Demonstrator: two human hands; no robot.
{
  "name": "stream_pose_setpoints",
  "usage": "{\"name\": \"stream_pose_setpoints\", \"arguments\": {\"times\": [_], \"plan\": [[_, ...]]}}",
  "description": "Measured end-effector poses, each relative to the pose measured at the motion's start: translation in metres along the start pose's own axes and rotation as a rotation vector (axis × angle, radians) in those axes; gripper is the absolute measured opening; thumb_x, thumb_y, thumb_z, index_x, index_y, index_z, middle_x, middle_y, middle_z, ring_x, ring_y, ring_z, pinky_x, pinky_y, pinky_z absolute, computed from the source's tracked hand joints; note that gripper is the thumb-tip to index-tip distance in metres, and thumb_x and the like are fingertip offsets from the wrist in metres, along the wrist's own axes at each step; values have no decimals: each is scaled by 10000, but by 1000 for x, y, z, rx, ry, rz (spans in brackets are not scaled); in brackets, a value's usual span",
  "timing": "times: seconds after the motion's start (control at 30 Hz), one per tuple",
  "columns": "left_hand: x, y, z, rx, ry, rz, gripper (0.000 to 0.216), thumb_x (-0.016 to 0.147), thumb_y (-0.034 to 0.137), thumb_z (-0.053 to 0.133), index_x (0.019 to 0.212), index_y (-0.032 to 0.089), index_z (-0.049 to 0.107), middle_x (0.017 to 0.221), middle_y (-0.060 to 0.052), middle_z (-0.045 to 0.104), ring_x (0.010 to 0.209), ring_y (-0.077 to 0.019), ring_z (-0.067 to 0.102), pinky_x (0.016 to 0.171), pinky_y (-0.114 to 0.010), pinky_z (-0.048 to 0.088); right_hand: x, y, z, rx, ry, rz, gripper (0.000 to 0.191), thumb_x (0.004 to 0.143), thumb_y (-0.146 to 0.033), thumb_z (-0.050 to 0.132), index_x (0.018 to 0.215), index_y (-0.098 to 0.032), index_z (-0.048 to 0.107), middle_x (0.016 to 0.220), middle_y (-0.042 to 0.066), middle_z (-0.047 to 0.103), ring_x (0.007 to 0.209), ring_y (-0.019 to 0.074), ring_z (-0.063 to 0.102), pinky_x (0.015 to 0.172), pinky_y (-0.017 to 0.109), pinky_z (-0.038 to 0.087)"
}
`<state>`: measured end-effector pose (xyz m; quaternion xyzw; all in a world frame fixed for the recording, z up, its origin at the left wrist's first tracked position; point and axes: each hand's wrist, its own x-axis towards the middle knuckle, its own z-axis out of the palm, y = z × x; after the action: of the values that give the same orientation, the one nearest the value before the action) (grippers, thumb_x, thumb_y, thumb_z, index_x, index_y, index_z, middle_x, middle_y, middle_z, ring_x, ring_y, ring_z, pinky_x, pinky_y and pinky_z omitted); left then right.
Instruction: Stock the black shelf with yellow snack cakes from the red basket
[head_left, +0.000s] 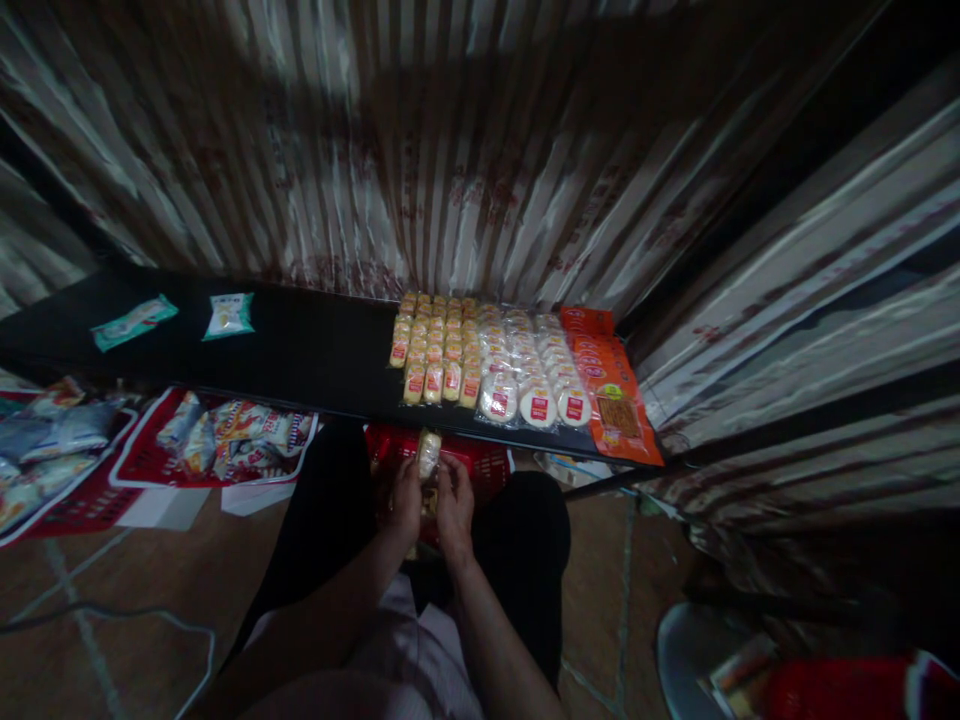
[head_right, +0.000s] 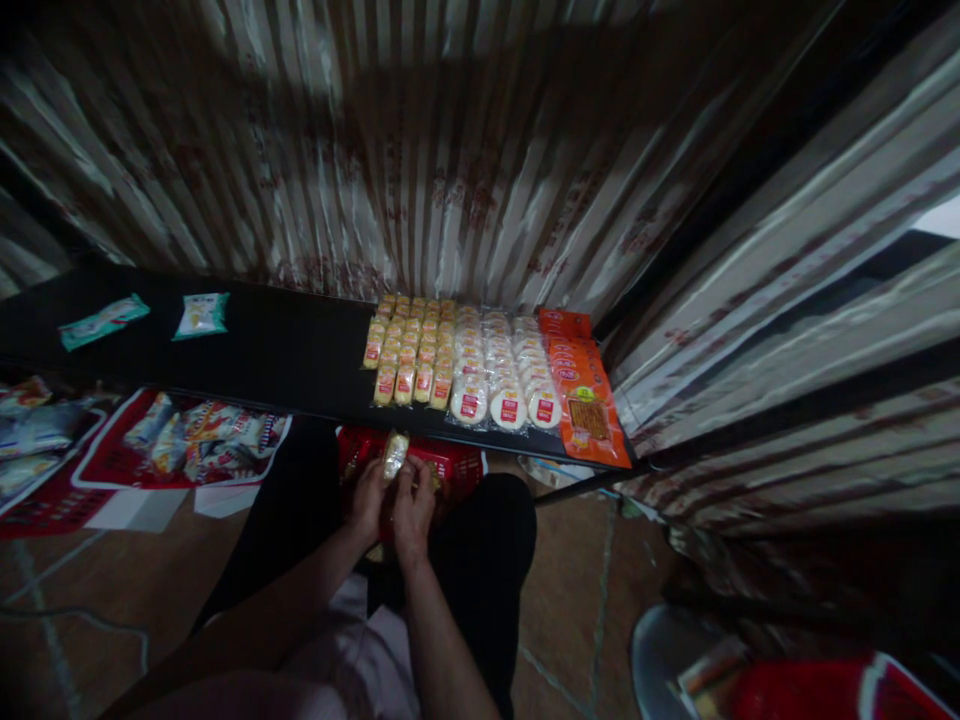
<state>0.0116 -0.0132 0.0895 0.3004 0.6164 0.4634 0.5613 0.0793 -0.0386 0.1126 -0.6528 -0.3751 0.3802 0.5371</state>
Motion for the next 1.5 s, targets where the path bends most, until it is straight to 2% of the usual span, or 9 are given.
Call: {"name": "stream_pose_setpoints", "arguments": {"times": [0.13,0.27,0.47,0.73,0.87,1.03,1.3,1.5], "plan": [[-9,7,-2,60,24,-31,341,847,300,414,1107,163,588,1146,-99,649,1017,-195,612,876,-280,459,0,5,-2,-42,-15,-10,348,788,-471,499,991,-216,620,1022,52,669,937,205,602,855,332,434],[-18,14,1,90,24,-24,350,858,284,387,1121,156,579,1216,-98,613,1113,-173,568,957,-252,405,2,2,-6,-44,-58,-45,326,779,-440,522,980,-217,652,1018,48,676,962,209,598,894,339,420],[-26,24,7,51,20,56,329,858,267,375,1067,160,605,1128,-95,655,1033,-176,605,944,-275,419,5,-10,-10,-2,-65,-31,367,754,-480,564,978,-203,651,934,48,695,873,203,622,807,309,465],[-26,17,5,105,22,83,262,808,159,416,991,165,602,1024,-102,680,927,-179,638,879,-298,459,3,-2,-13,-63,-80,-44,364,705,-498,619,915,-206,672,840,43,702,752,205,645,700,298,494],[-23,12,6,123,56,102,245,771,137,455,965,147,604,1030,-126,676,936,-192,636,891,-306,451,5,-5,-14,-101,-93,-69,330,720,-501,601,844,-208,686,812,48,704,744,212,649,717,307,495],[-22,13,4,158,125,136,270,751,148,492,998,139,602,1013,-132,673,938,-204,635,868,-298,454,7,-8,-13,-85,-78,-102,341,712,-505,589,862,-216,694,808,51,710,767,223,656,716,314,506],[-24,22,1,196,101,141,239,753,125,468,946,141,609,1009,-139,658,934,-213,624,861,-304,454,8,1,-9,-98,-31,-131,360,747,-524,519,875,-234,689,847,54,710,806,229,657,730,318,510],[-27,24,0,116,96,176,220,729,114,501,924,167,588,985,-109,665,917,-192,627,858,-294,458,4,2,-9,-135,-50,-134,374,758,-510,507,928,-227,684,918,71,706,886,243,648,808,344,493]]}}
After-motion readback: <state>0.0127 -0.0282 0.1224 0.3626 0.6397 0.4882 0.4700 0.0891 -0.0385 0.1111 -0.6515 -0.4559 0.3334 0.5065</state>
